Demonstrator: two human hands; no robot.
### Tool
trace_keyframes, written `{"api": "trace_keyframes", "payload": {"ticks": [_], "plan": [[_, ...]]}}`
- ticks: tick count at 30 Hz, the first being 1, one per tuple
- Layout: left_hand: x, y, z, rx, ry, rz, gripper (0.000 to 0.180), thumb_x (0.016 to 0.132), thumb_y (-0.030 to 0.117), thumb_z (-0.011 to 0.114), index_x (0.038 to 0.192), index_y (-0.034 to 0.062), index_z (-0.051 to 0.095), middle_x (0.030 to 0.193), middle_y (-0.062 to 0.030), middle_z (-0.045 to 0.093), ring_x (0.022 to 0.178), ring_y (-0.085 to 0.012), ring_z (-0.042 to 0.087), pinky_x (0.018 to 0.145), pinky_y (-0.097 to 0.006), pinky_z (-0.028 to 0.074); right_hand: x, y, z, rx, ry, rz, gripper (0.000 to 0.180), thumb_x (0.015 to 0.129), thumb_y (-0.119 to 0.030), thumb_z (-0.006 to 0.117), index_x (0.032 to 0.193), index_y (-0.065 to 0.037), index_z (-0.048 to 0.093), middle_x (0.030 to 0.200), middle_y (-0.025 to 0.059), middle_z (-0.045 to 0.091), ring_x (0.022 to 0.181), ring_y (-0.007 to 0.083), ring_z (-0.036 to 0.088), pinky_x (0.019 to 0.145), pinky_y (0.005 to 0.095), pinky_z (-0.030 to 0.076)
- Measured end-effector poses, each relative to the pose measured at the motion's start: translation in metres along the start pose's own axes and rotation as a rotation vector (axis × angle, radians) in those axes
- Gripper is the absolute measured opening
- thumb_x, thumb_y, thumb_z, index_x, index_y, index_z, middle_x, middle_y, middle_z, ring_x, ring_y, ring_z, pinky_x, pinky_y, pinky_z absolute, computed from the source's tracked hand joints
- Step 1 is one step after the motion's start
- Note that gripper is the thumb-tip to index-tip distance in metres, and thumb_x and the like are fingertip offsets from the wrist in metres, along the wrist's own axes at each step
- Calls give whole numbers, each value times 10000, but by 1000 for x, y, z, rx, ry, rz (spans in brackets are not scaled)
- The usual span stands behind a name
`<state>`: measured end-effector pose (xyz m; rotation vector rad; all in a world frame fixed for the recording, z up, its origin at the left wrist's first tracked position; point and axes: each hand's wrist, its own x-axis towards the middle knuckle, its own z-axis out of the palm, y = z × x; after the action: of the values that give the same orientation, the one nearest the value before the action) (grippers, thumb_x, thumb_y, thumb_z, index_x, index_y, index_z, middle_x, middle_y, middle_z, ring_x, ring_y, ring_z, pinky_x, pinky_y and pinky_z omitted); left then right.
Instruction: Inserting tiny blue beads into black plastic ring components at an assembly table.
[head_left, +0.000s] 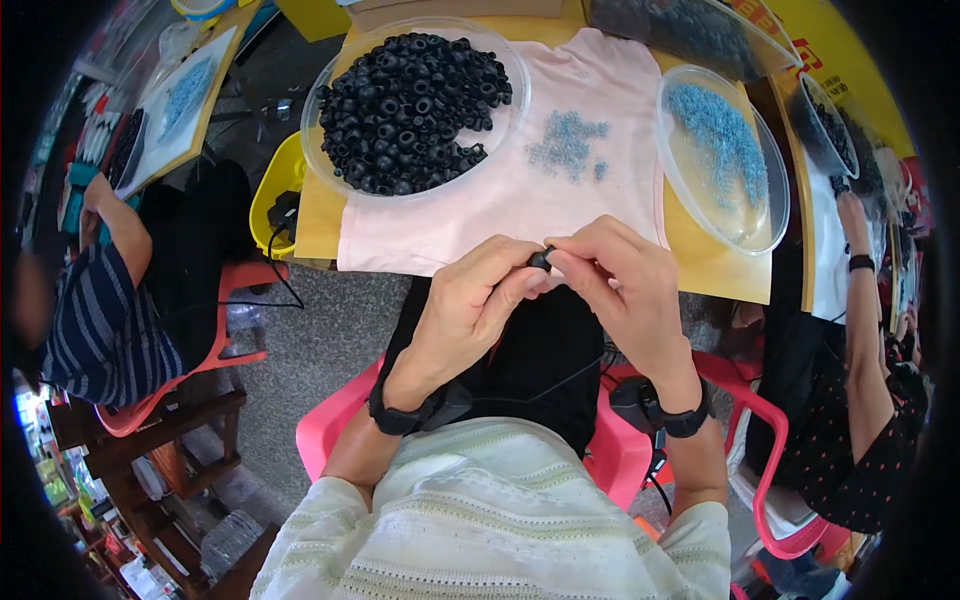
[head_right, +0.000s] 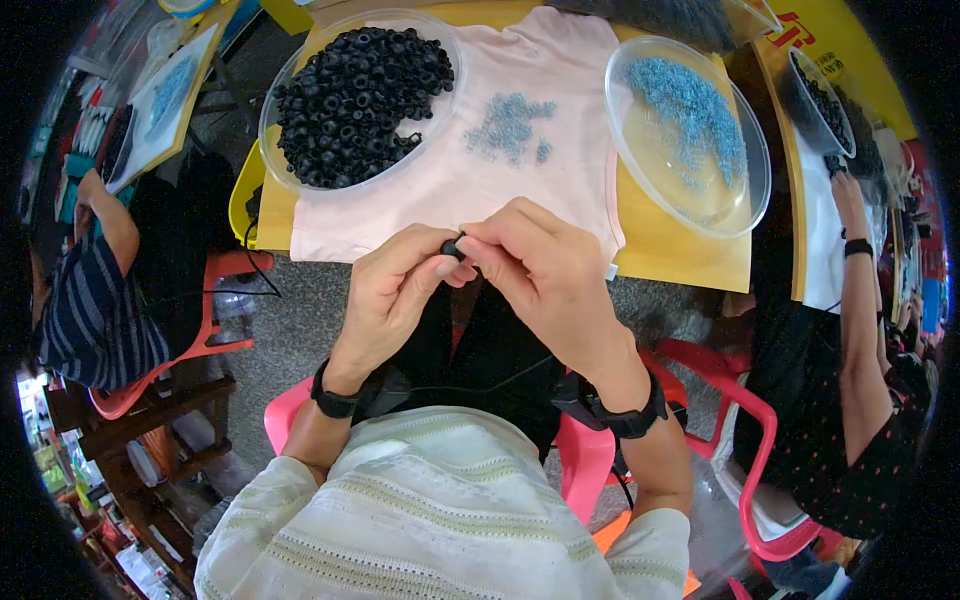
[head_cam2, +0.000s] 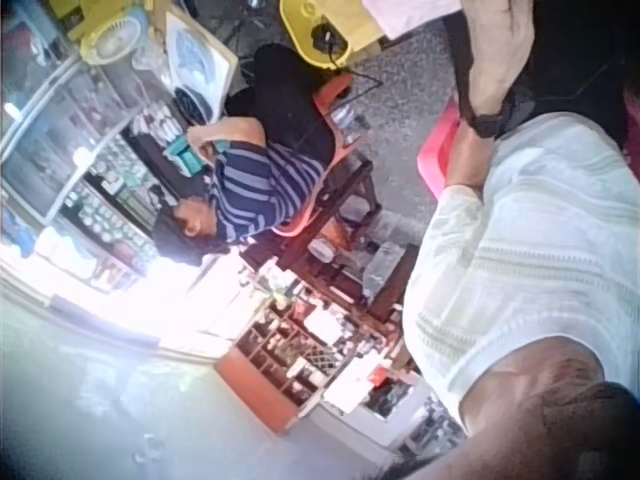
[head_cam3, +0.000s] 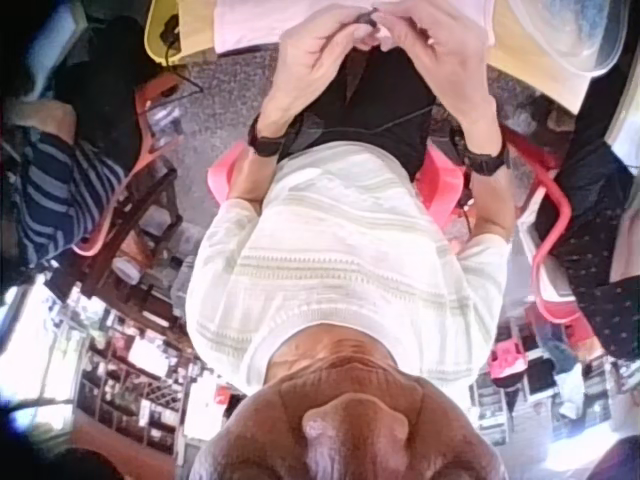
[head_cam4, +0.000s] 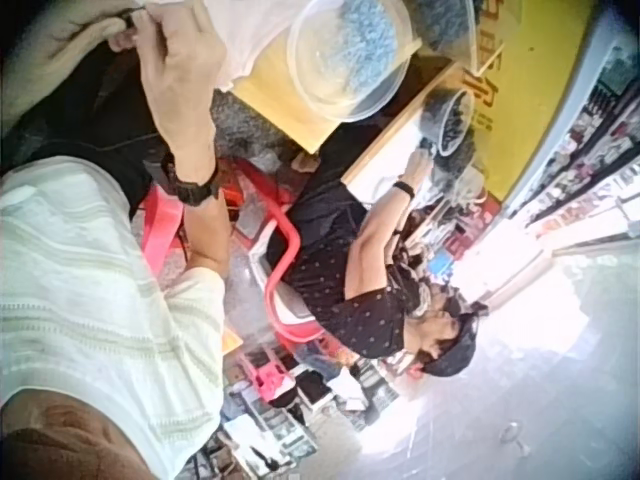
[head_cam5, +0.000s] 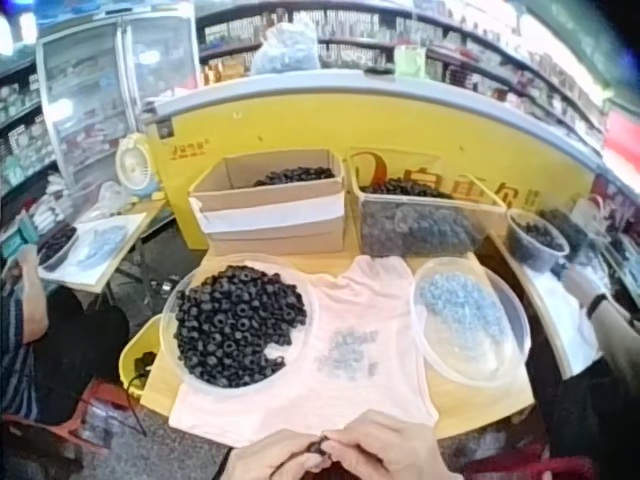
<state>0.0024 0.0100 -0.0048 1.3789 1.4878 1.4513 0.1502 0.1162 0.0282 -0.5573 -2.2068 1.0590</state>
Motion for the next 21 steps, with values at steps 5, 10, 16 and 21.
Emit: {"api": "trace_keyframes", "payload": {"ticks": [5,10,16,21], "plan": [[5,-4,1,-66,-84,-84,205,960,110,565,1085,-48,602,880,-105,650,769,-159,658,694,-255,522,-4,2,1,96,-5,130,67,853,-11,668,900,23,634,762,109,599,655,191,648,549,266,486],[7,-9,6,-434,-129,-292,255,1000,171,522,1071,-55,616,899,-80,662,793,-129,646,731,-251,538,-14,10,5,-106,48,17,157,822,-37,690,957,4,619,801,104,585,652,216,638,551,287,500],[8,-6,8,-594,-193,-439,276,1003,202,524,1068,-43,634,926,-58,667,852,-115,644,776,-255,538,-17,12,4,-234,66,-74,214,712,-17,698,879,-21,565,790,85,520,688,233,591,550,339,483],[8,1,12,-698,-184,-517,292,1004,216,523,1059,-48,636,920,-69,667,867,-126,649,795,-270,545,-19,14,3,-270,90,-123,220,674,-17,696,795,-27,513,738,85,467,647,240,543,541,349,456]]}}
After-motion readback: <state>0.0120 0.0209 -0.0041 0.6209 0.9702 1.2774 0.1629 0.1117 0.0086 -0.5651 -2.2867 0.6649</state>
